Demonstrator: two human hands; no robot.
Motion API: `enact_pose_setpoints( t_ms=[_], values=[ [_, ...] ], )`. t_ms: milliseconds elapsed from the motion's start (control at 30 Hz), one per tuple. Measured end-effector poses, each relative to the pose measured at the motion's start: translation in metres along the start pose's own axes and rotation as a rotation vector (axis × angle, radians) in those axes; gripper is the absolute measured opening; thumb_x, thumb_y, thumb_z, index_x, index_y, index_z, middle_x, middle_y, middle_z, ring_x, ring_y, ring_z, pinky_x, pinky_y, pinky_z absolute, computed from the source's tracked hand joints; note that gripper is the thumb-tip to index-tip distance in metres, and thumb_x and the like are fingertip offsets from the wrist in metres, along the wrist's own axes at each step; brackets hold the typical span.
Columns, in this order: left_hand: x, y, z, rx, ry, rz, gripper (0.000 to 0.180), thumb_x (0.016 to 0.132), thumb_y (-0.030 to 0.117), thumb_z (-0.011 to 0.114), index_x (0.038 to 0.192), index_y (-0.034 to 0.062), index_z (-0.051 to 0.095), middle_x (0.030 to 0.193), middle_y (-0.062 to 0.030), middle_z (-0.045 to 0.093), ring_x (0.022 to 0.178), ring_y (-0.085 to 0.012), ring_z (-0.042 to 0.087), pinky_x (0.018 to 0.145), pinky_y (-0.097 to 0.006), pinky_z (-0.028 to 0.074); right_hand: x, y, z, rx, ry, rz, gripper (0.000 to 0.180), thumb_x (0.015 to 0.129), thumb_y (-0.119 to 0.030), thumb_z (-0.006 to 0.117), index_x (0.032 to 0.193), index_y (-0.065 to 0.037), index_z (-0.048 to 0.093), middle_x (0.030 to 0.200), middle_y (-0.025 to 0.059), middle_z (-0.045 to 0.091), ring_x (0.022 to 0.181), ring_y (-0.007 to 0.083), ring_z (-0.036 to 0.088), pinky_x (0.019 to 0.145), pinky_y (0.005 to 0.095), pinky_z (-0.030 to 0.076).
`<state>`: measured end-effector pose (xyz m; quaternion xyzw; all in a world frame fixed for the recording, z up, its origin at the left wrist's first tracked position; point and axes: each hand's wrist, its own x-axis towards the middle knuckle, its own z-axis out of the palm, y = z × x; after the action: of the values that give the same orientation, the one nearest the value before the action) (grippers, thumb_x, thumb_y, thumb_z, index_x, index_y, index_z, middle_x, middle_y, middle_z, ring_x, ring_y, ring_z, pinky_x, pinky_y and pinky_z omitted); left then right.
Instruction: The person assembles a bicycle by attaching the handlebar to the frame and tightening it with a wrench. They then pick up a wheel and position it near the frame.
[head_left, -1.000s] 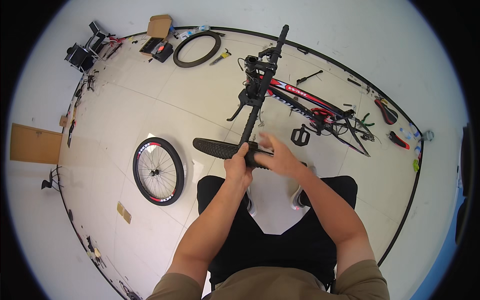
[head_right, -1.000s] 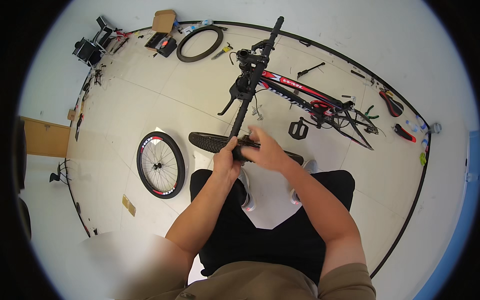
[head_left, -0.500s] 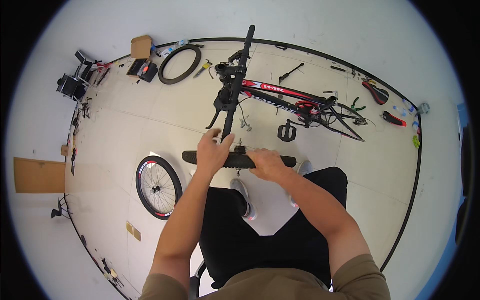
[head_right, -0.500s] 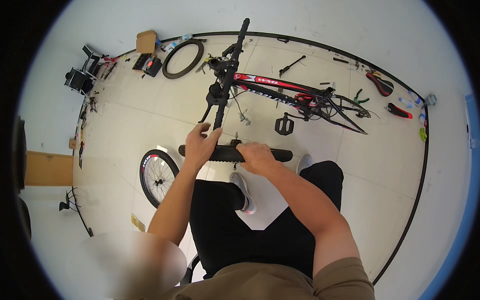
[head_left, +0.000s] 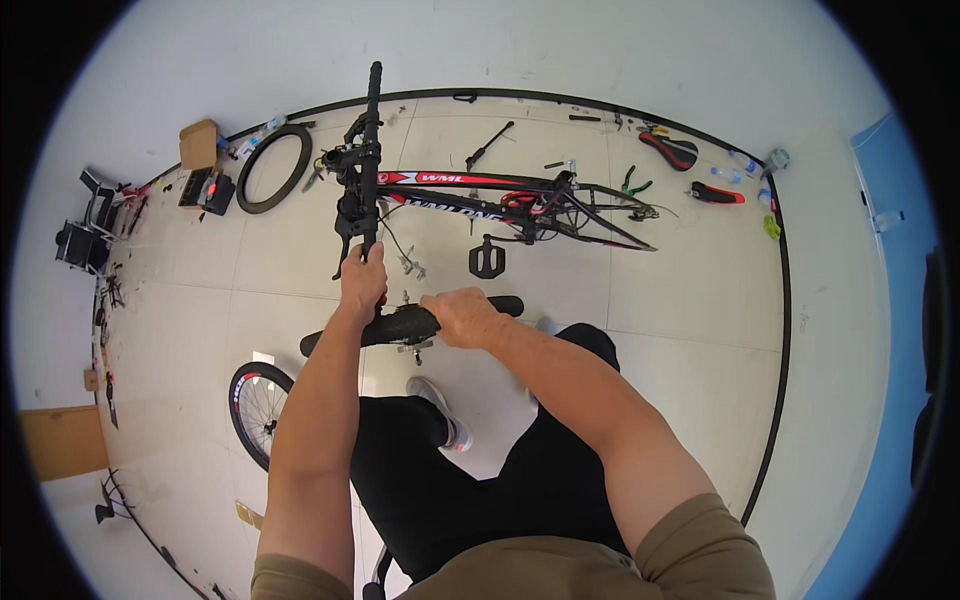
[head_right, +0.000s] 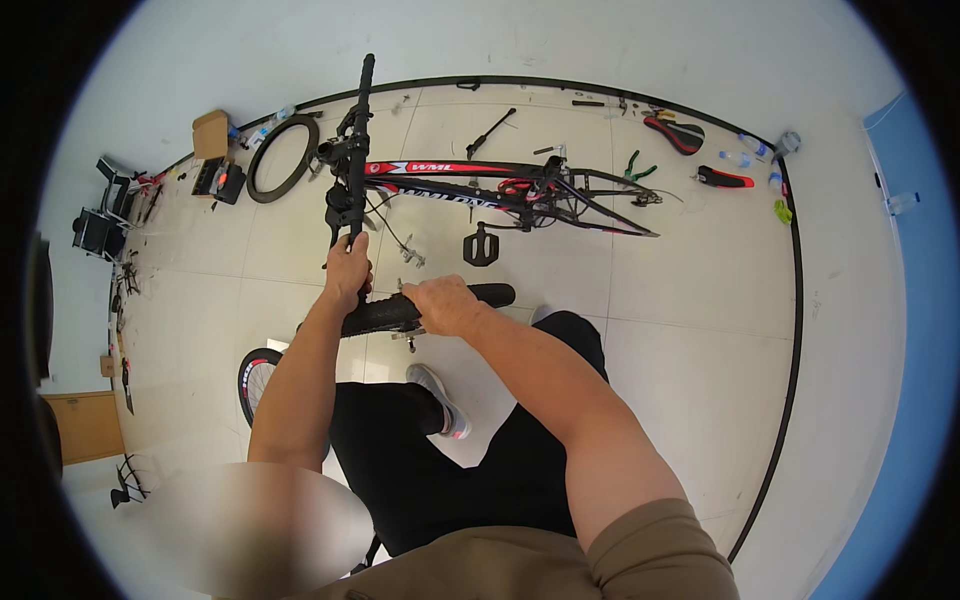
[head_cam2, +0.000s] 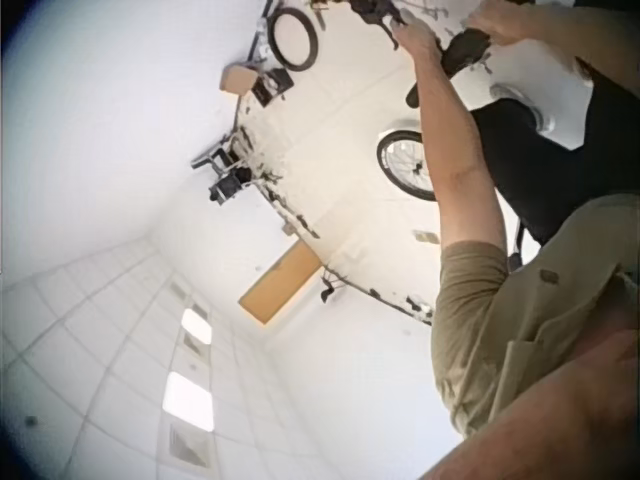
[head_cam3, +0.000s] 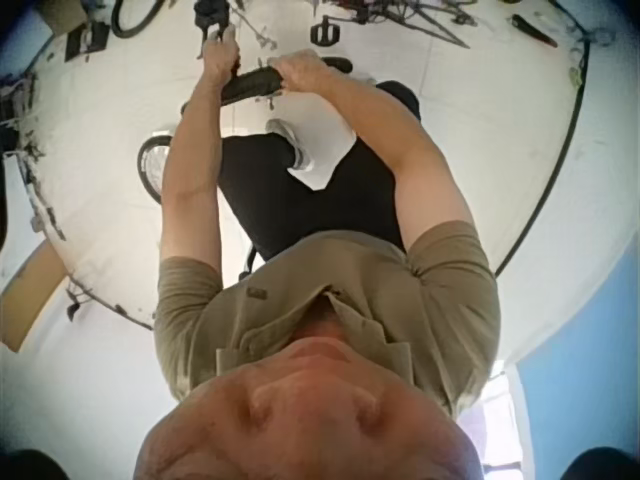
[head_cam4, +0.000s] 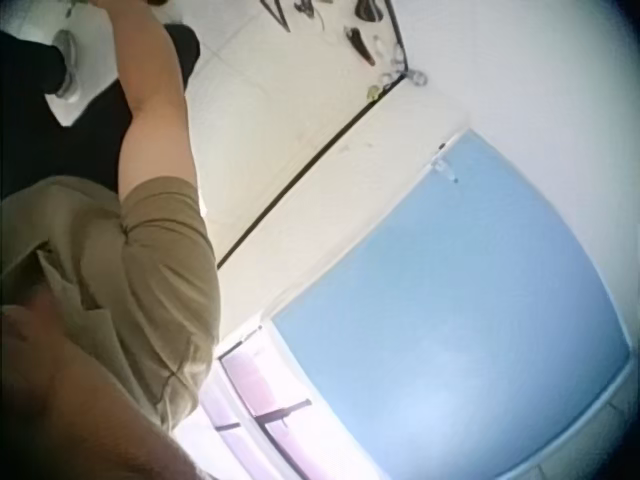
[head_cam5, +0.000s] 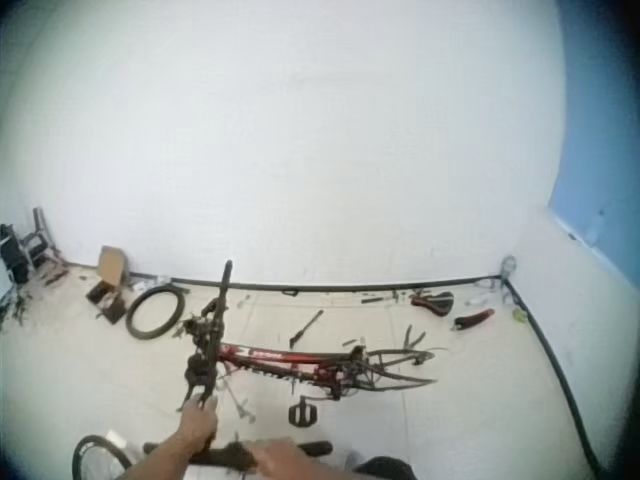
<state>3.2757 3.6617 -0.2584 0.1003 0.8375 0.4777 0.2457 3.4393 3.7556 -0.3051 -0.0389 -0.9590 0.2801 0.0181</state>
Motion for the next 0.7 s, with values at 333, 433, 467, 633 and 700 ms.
enact_pose_setpoints(
  t_ms=[333,433,467,633,700],
  values=[
    [0.015,-0.009,-0.019,-0.016,-0.060,-0.063,0.040,0.095,0.035,0.058,0.125,0.0078,0.053,0.063,-0.0017,0.050,0.046,-0.0111,0.045,0.040,-0.029,0.038,-0.017,0.068,-0.038,0.013,-0.042,-0.064,0.025,0.074,-0.012,0.063,0.099,-0.012,0.060,0.081,0.0148,0.067,0.082,0.0373,0.066,0.072,0.0484,0.050],
    [0.017,-0.013,-0.015,-0.054,-0.055,-0.066,0.041,0.094,0.034,0.060,0.125,0.0088,0.054,0.063,-0.0019,0.050,0.046,-0.0112,0.045,0.040,-0.029,0.038,-0.035,0.083,-0.061,-0.070,-0.096,0.017,0.024,0.076,-0.013,0.062,0.100,-0.013,0.061,0.083,0.0142,0.067,0.083,0.0366,0.066,0.073,0.0478,0.050],
    [0.018,-0.014,-0.015,-0.055,-0.051,-0.064,0.041,0.094,0.034,0.060,0.125,0.0091,0.054,0.063,-0.0019,0.050,0.046,-0.0112,0.046,0.040,-0.029,0.039,-0.041,0.089,-0.069,-0.072,-0.095,0.039,0.024,0.076,-0.014,0.063,0.100,-0.013,0.062,0.084,0.0143,0.067,0.084,0.0367,0.065,0.074,0.0475,0.050],
    [0.019,-0.011,-0.026,-0.028,-0.069,-0.073,0.042,0.094,0.036,0.061,0.128,0.0121,0.054,0.062,-0.0018,0.051,0.046,-0.0114,0.046,0.040,-0.029,0.039,-0.091,0.118,-0.115,-0.034,-0.062,0.204,0.029,0.077,-0.018,0.067,0.105,-0.011,0.063,0.090,0.0157,0.067,0.089,0.0376,0.064,0.078,0.0458,0.050],
    [0.019,-0.010,-0.025,-0.004,-0.031,-0.046,0.033,0.094,0.035,0.060,0.116,0.0106,0.059,0.059,-0.0013,0.049,0.043,-0.0115,0.044,0.038,-0.030,0.036,-0.120,0.134,-0.128,-0.041,-0.026,0.331,0.032,0.077,-0.021,0.070,0.105,-0.007,0.063,0.090,0.0177,0.067,0.090,0.0372,0.064,0.079,0.0438,0.050]
  ],
)
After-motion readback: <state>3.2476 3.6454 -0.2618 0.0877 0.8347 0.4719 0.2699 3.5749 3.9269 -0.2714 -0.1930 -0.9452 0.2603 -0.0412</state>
